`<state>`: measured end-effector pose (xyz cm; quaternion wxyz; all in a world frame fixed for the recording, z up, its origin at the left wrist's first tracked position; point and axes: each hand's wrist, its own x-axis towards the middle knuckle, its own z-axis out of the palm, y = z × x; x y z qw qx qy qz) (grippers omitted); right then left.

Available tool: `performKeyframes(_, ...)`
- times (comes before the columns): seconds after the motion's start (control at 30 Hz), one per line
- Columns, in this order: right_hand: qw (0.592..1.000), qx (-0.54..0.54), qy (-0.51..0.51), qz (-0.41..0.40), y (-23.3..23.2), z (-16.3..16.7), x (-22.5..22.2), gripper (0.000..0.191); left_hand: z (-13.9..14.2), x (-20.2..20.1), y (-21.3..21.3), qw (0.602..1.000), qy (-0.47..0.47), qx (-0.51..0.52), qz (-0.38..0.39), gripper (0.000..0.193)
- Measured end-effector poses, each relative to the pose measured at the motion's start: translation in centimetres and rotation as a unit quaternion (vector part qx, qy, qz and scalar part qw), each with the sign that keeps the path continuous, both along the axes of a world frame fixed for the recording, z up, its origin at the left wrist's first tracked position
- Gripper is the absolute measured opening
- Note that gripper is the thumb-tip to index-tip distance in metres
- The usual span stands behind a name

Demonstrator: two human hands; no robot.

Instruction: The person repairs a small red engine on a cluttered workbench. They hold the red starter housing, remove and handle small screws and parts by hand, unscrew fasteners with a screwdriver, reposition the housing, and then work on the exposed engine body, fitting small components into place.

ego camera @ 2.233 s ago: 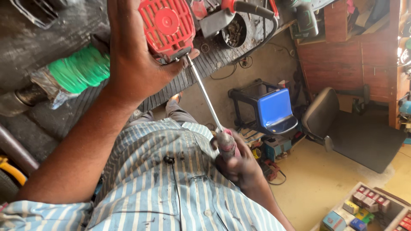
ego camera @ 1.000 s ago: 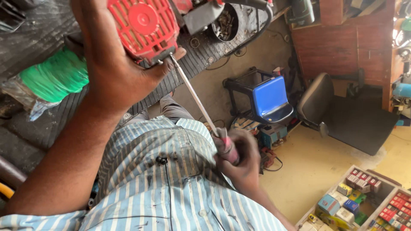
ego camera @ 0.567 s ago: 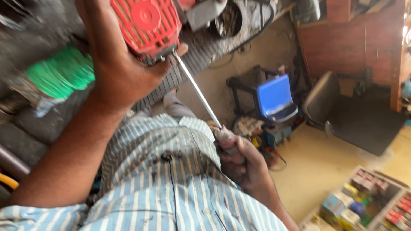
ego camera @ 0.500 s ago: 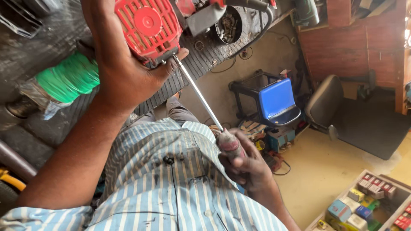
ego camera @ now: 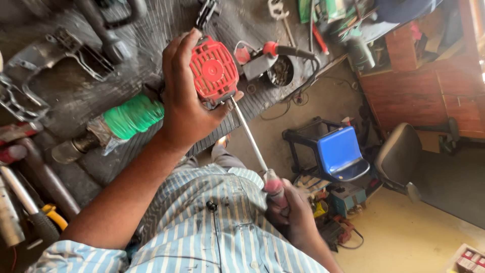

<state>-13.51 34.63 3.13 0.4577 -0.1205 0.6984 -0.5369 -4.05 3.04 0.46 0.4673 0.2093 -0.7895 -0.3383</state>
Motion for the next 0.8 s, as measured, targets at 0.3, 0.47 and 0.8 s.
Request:
performKeyframes(0.3,0.999,-0.038,0.024,-0.015,-2.3,0.6,-1.2,0.037,0.7,-1.1,-2.3,1.0,0.007,0.027,-0.003,0.114)
performKeyframes(0.47,0.75,0.044,0.66,0.03,-3.5,-0.8,-0.2,0.055,0.5,-1.1,-3.1,0.997,-0.048,0.052,0.019,0.113)
performKeyframes(0.8,0.874,-0.059,0.483,-0.007,-3.1,-9.1,1.7,0.042,-0.3,-1.0,-4.1,0.95,0.061,0.28,-0.124,0.096)
